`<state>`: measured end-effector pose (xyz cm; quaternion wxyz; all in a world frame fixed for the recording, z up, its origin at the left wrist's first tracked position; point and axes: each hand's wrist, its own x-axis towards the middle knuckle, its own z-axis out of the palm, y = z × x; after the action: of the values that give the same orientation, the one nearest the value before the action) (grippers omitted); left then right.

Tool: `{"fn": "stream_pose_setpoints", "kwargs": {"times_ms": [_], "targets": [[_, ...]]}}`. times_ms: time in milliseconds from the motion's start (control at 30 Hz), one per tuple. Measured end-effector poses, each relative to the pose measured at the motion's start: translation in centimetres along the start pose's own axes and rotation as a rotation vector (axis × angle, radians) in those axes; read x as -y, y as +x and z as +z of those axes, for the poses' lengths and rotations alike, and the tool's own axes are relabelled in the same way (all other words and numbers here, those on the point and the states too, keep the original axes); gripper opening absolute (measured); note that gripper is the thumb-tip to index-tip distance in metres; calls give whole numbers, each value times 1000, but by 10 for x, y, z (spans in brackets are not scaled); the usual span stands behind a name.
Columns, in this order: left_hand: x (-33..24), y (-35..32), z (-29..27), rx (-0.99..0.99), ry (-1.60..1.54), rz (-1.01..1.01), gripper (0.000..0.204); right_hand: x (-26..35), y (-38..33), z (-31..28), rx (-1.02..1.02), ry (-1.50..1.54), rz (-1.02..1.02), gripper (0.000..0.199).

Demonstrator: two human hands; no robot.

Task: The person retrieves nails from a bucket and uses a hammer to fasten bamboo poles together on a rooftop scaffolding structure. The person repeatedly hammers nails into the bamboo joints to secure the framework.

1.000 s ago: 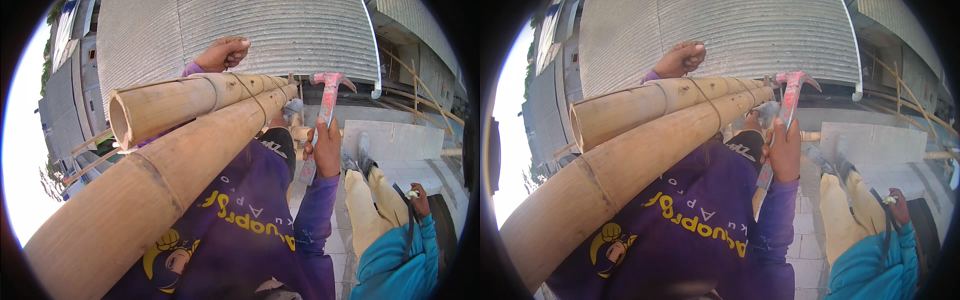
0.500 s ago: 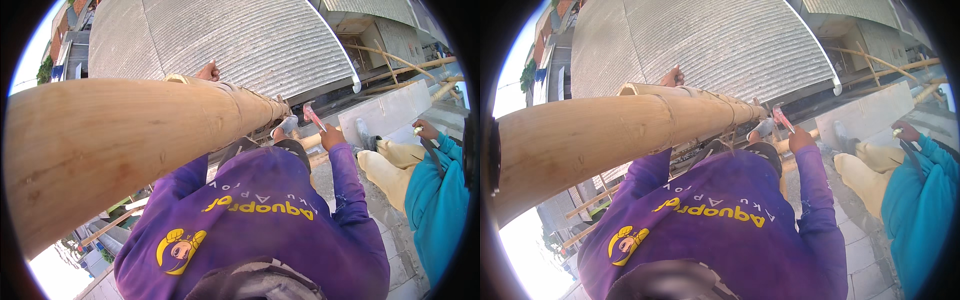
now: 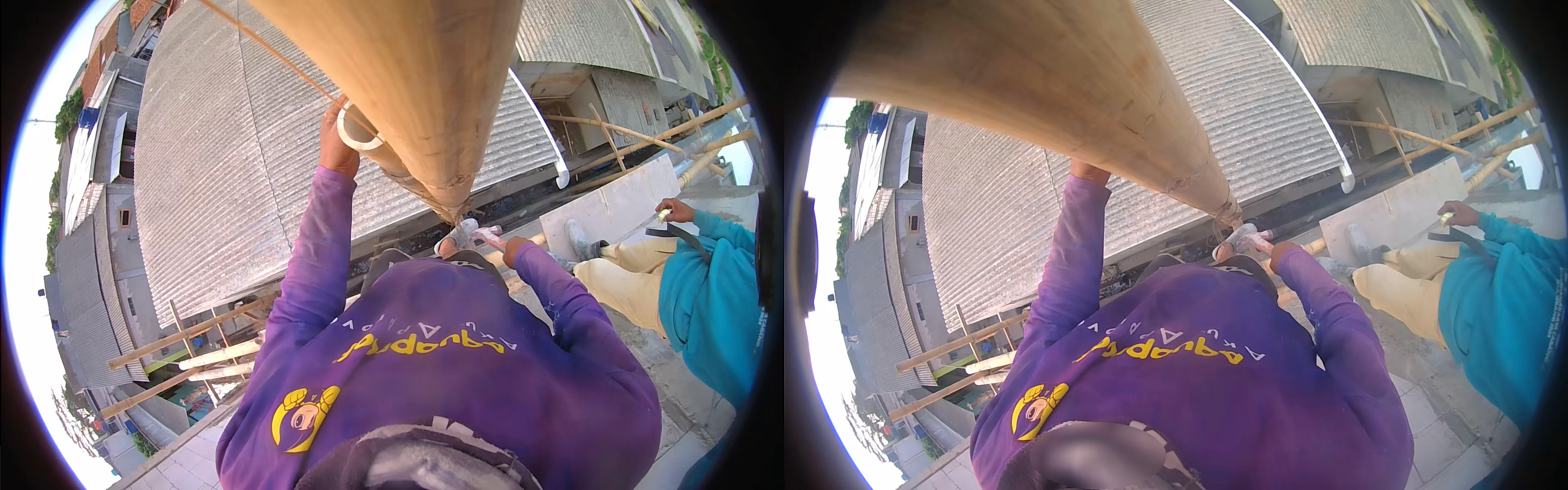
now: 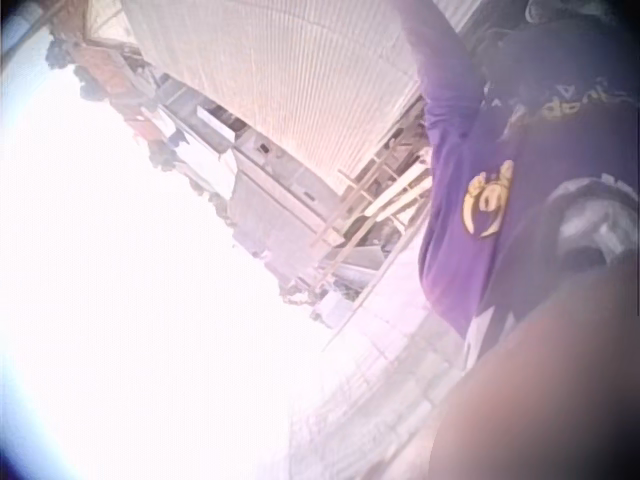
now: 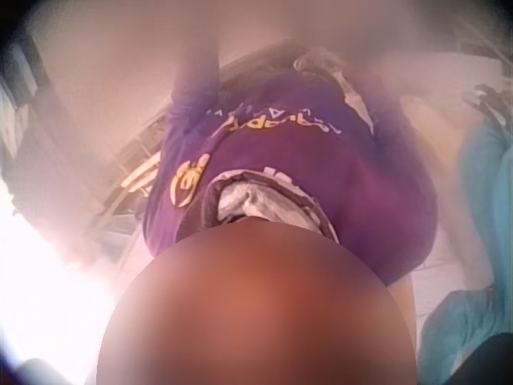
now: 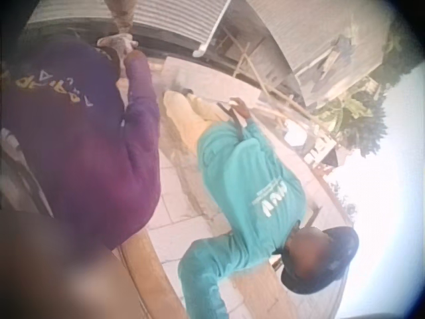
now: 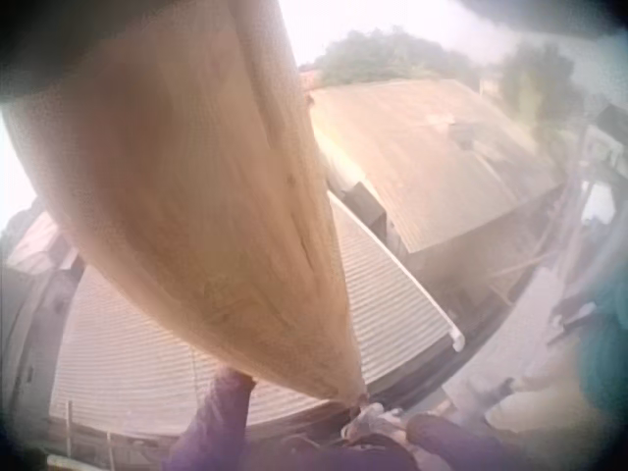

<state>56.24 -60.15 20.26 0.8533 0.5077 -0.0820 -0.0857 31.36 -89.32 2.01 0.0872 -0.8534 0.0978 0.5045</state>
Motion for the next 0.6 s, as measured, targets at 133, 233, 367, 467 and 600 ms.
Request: {"fn": "stream_pose_setpoints", "kwargs": {"times_ms": [133,233,367,467,600], "targets": [[-22,-2,24,27,234,40,42,33,-14,7,-28,-4,-70,42],[-38,-6,28,68,275,102,53,59,-24,7,-118,64,-63,52],[-53,-11,33,146,432,389,59,93,-39,2,-130,117,-227,48],[-58,-14,38,215,471,365,51,114,-48,-1,-145,94,-326,51],[-56,-12,42,272,571,317,35,132,-57,-5,-189,51,-386,55]]}}
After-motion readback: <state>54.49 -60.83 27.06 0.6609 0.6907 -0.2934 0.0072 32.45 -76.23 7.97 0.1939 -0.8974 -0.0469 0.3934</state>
